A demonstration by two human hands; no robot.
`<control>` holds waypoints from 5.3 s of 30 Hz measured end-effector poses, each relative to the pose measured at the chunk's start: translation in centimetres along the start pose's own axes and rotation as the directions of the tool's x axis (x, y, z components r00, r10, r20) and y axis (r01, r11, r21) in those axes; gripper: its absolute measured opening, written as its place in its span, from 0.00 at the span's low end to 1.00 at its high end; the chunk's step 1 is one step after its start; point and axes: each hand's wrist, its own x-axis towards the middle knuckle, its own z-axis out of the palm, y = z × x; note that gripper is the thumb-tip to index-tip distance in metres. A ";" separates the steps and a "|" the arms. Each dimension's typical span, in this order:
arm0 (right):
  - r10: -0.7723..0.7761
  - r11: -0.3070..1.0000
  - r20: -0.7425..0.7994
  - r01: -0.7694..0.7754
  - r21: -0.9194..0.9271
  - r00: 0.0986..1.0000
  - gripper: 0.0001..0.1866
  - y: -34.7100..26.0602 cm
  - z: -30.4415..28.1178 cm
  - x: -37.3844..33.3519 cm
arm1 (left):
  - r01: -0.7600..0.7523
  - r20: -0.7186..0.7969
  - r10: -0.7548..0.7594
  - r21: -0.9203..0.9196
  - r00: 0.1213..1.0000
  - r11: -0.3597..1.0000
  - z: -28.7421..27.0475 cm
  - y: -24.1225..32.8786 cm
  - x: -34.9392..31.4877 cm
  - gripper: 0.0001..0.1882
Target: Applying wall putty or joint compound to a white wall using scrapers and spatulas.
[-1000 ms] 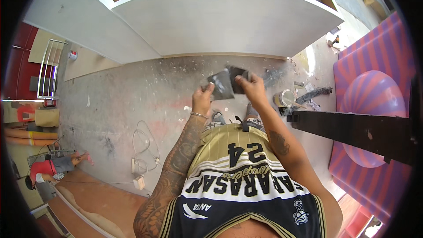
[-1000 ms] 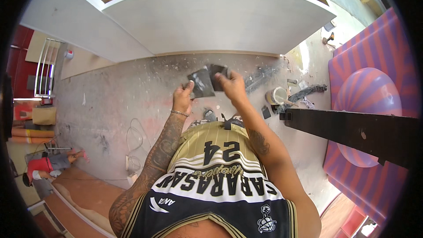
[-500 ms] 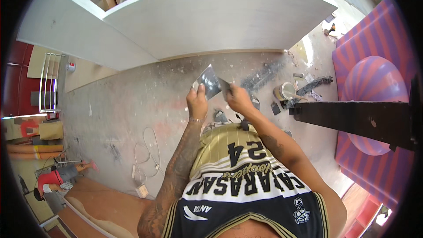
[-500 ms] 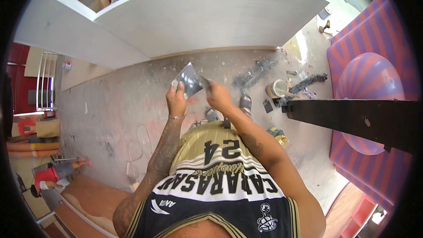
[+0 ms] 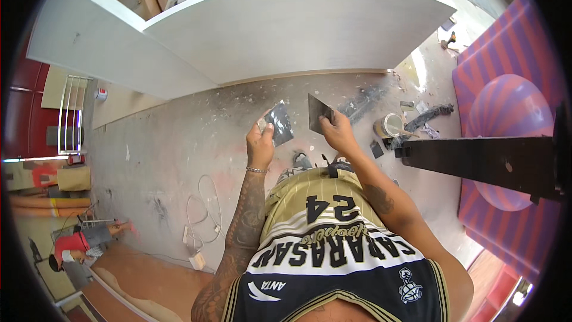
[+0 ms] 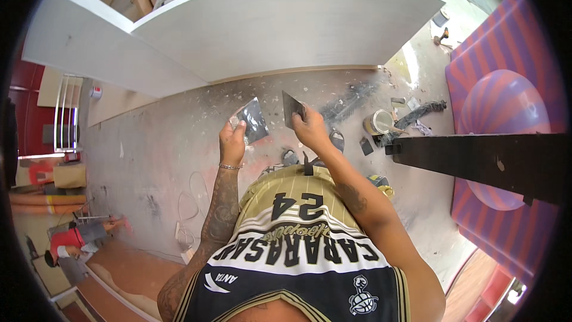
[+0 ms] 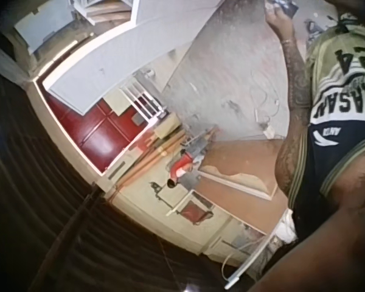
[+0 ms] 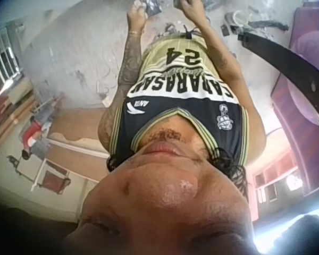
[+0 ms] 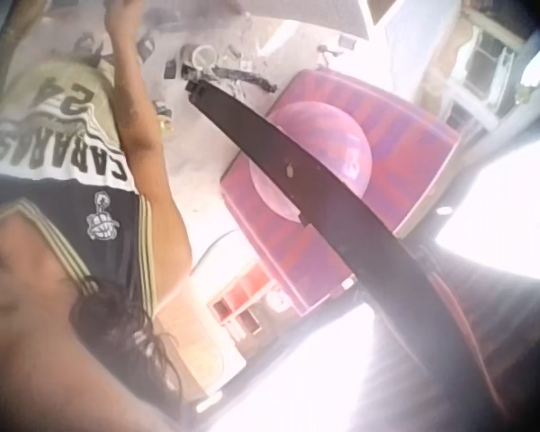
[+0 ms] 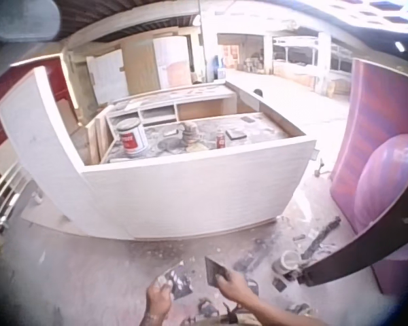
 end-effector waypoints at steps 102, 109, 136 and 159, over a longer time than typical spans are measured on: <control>-0.628 0.763 0.113 0.638 -0.109 0.770 0.25 -6.3 -0.5 -4.4 | -0.082 0.017 0.097 -0.407 0.995 0.910 3.1 -1.3 -0.7 0.10; -0.249 0.930 -0.413 0.335 0.150 0.876 0.19 -3.9 -4.0 -0.1 | 0.057 -0.053 -0.081 -0.358 0.995 0.932 6.0 0.7 0.0 0.10; 0.896 0.315 -0.120 -0.421 0.851 0.428 0.22 34.8 -22.3 5.2 | 0.479 0.198 -0.594 0.422 0.780 0.770 29.2 -20.0 19.6 0.12; 0.978 0.205 -0.210 -0.280 0.938 0.010 0.20 53.0 -19.0 8.9 | 0.816 0.029 -0.890 0.387 0.455 0.429 27.0 -33.4 26.1 0.15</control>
